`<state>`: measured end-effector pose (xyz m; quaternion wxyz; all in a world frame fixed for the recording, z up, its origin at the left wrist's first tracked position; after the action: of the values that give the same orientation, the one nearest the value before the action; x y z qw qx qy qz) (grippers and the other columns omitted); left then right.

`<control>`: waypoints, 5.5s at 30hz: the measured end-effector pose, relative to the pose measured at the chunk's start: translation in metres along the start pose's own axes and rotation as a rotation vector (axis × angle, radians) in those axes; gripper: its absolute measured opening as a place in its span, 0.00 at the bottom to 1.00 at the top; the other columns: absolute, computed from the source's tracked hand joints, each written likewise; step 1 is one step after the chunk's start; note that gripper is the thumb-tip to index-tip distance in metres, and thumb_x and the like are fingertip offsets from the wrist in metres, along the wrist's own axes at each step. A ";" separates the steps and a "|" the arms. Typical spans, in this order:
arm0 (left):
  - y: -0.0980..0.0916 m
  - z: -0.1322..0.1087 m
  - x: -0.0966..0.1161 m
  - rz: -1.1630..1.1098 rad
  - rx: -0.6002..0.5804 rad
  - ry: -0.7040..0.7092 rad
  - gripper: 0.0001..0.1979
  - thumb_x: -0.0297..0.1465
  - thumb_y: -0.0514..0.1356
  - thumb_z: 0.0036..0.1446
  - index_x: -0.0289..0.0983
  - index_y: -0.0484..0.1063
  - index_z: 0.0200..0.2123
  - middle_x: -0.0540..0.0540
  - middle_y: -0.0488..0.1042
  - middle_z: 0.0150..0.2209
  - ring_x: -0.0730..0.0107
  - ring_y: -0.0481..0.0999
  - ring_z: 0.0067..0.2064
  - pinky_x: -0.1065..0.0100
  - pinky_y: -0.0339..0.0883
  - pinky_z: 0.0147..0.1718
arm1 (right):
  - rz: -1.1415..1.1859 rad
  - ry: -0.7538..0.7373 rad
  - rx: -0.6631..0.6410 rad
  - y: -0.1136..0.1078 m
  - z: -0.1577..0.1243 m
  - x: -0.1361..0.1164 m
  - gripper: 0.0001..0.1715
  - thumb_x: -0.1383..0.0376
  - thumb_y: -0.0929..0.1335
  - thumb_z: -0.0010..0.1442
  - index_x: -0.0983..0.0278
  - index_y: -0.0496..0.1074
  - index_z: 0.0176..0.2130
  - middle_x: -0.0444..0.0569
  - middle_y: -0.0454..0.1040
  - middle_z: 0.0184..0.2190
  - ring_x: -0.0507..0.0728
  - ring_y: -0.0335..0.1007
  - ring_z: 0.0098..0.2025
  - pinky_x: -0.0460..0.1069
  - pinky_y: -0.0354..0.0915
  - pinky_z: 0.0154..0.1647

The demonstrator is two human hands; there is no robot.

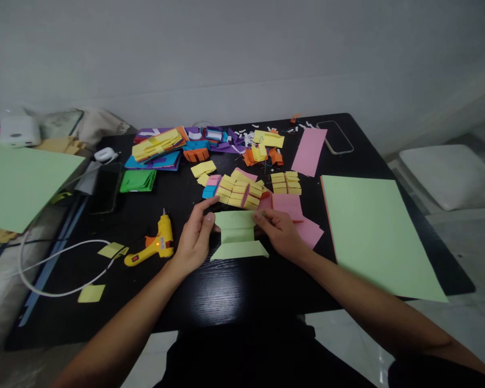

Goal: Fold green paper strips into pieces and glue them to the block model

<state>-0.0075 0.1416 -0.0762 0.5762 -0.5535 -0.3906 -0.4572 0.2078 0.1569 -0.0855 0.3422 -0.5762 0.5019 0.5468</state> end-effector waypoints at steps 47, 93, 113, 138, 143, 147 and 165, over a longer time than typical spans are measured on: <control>0.022 0.001 0.018 -0.093 -0.185 -0.132 0.11 0.39 0.71 0.58 0.36 0.83 0.32 0.49 0.79 0.28 0.71 0.74 0.30 0.72 0.67 0.30 | -0.323 -0.117 -0.030 0.005 -0.004 -0.004 0.14 0.54 0.75 0.60 0.63 0.82 0.36 0.46 0.81 0.31 0.55 0.73 0.34 0.49 0.66 0.35; 0.014 0.004 0.015 -0.001 -0.032 -0.107 0.12 0.41 0.69 0.58 0.37 0.83 0.31 0.47 0.82 0.30 0.66 0.78 0.33 0.69 0.71 0.33 | -0.288 -0.012 -0.103 0.009 -0.006 0.001 0.16 0.54 0.74 0.58 0.64 0.76 0.30 0.41 0.70 0.23 0.51 0.62 0.25 0.47 0.56 0.26; -0.002 0.009 0.009 -0.107 0.100 0.012 0.17 0.40 0.68 0.63 0.40 0.74 0.50 0.53 0.77 0.25 0.68 0.78 0.28 0.68 0.70 0.32 | 0.090 0.084 -0.151 0.006 0.000 0.003 0.32 0.53 0.82 0.51 0.60 0.75 0.51 0.50 0.83 0.44 0.60 0.82 0.47 0.57 0.76 0.52; 0.004 0.008 0.014 -0.185 -0.021 -0.019 0.12 0.36 0.69 0.61 0.37 0.78 0.44 0.52 0.75 0.25 0.72 0.76 0.27 0.71 0.71 0.30 | -0.019 -0.096 -0.037 0.001 0.002 -0.003 0.20 0.56 0.81 0.51 0.59 0.75 0.39 0.46 0.78 0.41 0.57 0.76 0.45 0.56 0.73 0.54; 0.006 0.010 0.011 -0.206 -0.018 -0.024 0.19 0.34 0.73 0.55 0.38 0.77 0.49 0.53 0.74 0.28 0.75 0.74 0.29 0.73 0.70 0.31 | -0.013 -0.103 -0.085 0.002 0.002 -0.004 0.14 0.57 0.82 0.51 0.59 0.82 0.36 0.47 0.82 0.42 0.59 0.78 0.49 0.57 0.71 0.58; 0.005 0.010 0.012 -0.187 0.007 0.000 0.18 0.35 0.73 0.55 0.38 0.79 0.48 0.53 0.74 0.27 0.74 0.74 0.28 0.72 0.71 0.31 | -0.026 -0.100 -0.112 0.003 0.000 -0.005 0.09 0.60 0.81 0.52 0.58 0.84 0.34 0.46 0.82 0.40 0.58 0.78 0.45 0.57 0.72 0.56; -0.010 0.018 0.004 -0.452 0.156 -0.075 0.14 0.40 0.74 0.56 0.40 0.81 0.41 0.51 0.80 0.33 0.74 0.77 0.31 0.73 0.73 0.33 | -0.191 -0.106 -0.202 0.005 -0.004 -0.007 0.19 0.74 0.67 0.54 0.57 0.85 0.36 0.47 0.83 0.42 0.59 0.78 0.47 0.55 0.72 0.50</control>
<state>-0.0153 0.1597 -0.0680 0.4853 -0.4224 -0.5600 -0.5220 0.2050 0.1536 -0.0771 0.3588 -0.6232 0.3684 0.5892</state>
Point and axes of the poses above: each hand's wrist, its own z-axis towards the middle knuckle, its own y-axis out of the palm, x = y × z, the point moved 5 cm from there along z, towards the middle knuckle
